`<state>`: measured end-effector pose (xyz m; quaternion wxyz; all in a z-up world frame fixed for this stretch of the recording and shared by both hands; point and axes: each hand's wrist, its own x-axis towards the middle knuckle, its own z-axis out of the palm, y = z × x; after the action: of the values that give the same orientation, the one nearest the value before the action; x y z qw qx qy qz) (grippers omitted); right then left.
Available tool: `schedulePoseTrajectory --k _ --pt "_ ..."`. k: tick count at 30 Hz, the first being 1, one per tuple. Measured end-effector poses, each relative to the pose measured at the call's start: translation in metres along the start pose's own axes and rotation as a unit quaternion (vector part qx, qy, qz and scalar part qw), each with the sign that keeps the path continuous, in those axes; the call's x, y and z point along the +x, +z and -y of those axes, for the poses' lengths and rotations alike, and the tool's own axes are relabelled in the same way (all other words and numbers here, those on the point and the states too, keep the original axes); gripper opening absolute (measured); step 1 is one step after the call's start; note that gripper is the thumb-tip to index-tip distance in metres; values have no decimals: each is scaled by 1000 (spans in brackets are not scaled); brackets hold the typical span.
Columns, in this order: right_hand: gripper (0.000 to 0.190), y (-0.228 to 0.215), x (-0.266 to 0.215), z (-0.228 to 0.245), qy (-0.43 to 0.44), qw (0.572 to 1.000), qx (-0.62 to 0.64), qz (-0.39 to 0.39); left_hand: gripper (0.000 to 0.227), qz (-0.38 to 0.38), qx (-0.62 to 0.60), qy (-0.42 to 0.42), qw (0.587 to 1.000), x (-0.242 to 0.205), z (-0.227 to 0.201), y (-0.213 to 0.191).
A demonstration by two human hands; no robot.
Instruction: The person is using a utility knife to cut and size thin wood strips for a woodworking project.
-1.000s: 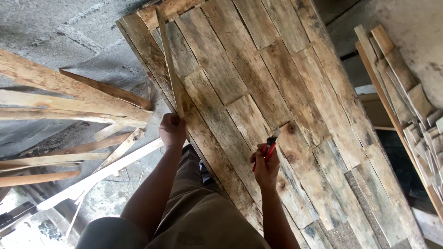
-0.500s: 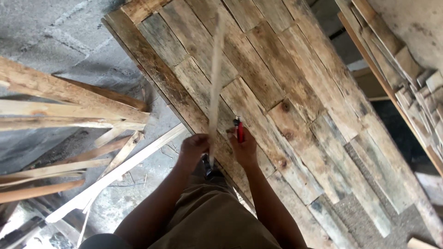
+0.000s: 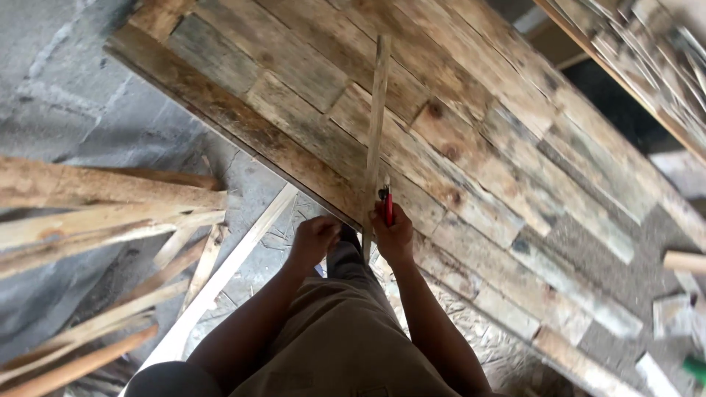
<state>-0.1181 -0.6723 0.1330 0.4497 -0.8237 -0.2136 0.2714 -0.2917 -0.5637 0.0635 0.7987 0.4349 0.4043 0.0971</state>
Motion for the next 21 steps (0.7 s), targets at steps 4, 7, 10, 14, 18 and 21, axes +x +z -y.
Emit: schedulePoseTrajectory --k 4,7,10,14,18,21 --pt "31 -19 -42 -3 4 998 -29 -47 44 -30 332 68 940 -29 16 -36" --pt "29 -37 -63 -16 -6 997 -37 -62 51 -13 431 24 902 -47 25 -54" --pt "27 -55 -79 -36 42 996 -25 -69 46 8 428 54 902 -62 17 -51" --pt "25 -82 -94 -65 25 997 49 -54 42 54 404 128 904 -43 8 -14" --pt "25 -113 -102 -52 -41 997 63 -12 31 41 264 185 946 -8 -45 64" --pt "21 -144 -112 -35 -61 998 -17 11 24 7 58 217 974 -2 -93 138"
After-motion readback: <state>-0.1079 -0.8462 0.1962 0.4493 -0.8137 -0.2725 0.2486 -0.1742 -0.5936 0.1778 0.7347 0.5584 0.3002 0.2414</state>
